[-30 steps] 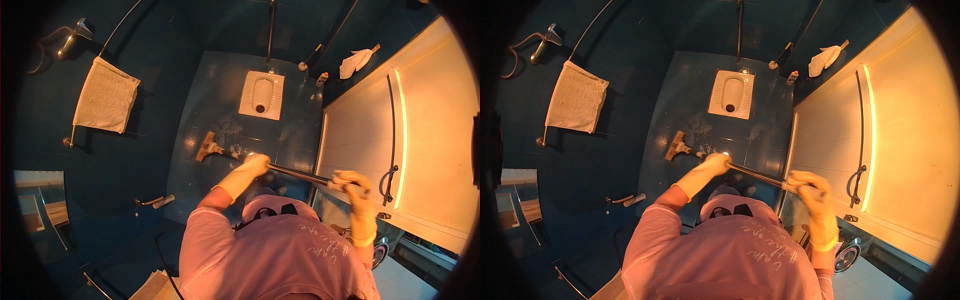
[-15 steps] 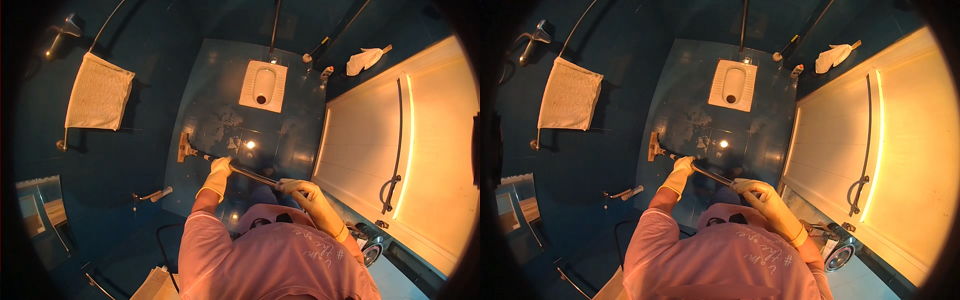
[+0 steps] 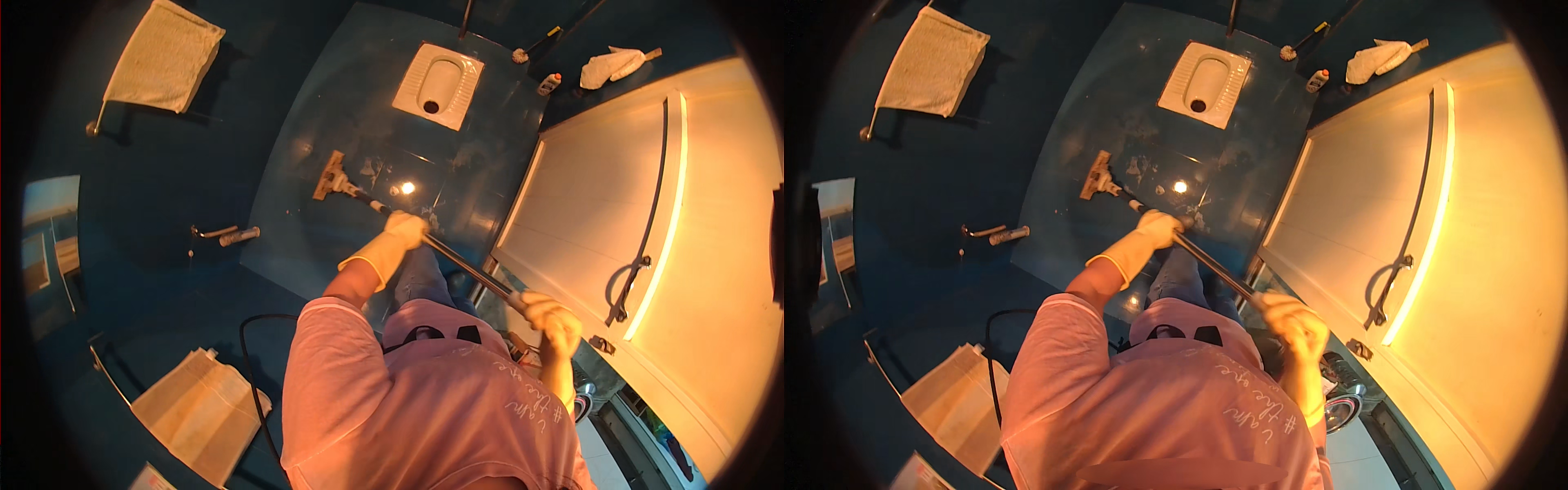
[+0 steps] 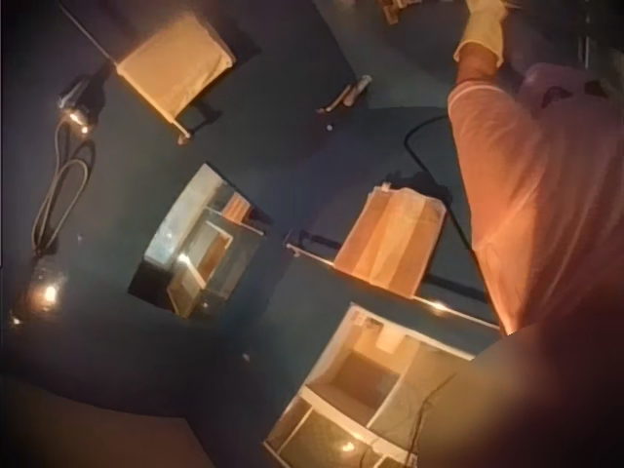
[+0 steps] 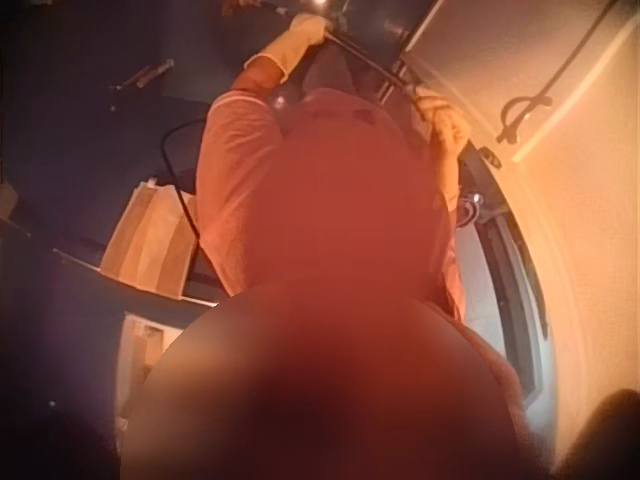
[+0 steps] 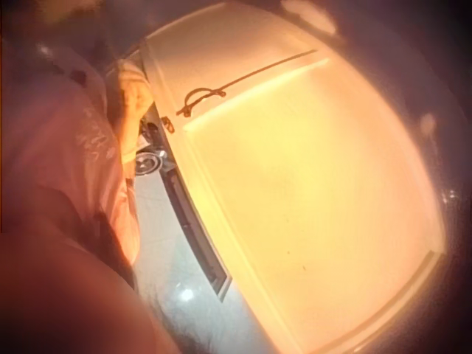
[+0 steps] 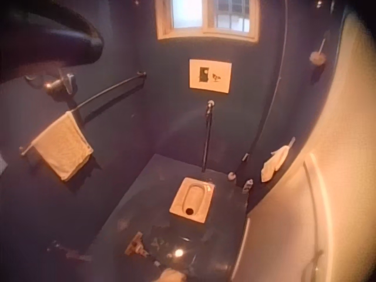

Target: The person mops the bathroom floor and squat toilet with a mop, wipes a wall surface with a cloth, and walks through the rooms while carrying the mop.

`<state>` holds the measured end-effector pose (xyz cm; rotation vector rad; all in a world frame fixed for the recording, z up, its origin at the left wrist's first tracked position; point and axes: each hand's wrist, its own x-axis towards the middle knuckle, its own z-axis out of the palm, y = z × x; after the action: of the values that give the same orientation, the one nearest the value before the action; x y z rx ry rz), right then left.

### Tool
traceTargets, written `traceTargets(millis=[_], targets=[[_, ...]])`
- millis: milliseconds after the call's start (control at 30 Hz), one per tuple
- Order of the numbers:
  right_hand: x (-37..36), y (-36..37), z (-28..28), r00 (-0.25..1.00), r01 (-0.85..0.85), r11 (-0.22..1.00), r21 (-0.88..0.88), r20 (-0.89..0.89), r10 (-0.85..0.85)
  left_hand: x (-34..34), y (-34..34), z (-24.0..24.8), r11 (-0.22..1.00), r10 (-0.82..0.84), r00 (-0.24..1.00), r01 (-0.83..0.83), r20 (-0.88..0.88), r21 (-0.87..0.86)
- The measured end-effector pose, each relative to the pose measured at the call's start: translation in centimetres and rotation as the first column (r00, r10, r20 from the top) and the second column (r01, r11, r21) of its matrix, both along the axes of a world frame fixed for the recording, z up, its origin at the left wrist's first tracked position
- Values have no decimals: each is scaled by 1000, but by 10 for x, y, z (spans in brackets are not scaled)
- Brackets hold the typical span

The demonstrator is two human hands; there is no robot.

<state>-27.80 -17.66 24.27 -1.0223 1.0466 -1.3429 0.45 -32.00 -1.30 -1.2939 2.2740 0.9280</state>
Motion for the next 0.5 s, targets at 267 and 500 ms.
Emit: traceTargets(millis=[267, 500], targets=[[-145, 173, 126, 831, 375, 925, 68, -467, -302, -252, 141, 30, 952, -232, 880, 292, -414, 88], [-185, 214, 204, 701, 377, 925, -48, -638, -319, -413, 267, -72, 960, -43, 366, 274, -930, 64]])
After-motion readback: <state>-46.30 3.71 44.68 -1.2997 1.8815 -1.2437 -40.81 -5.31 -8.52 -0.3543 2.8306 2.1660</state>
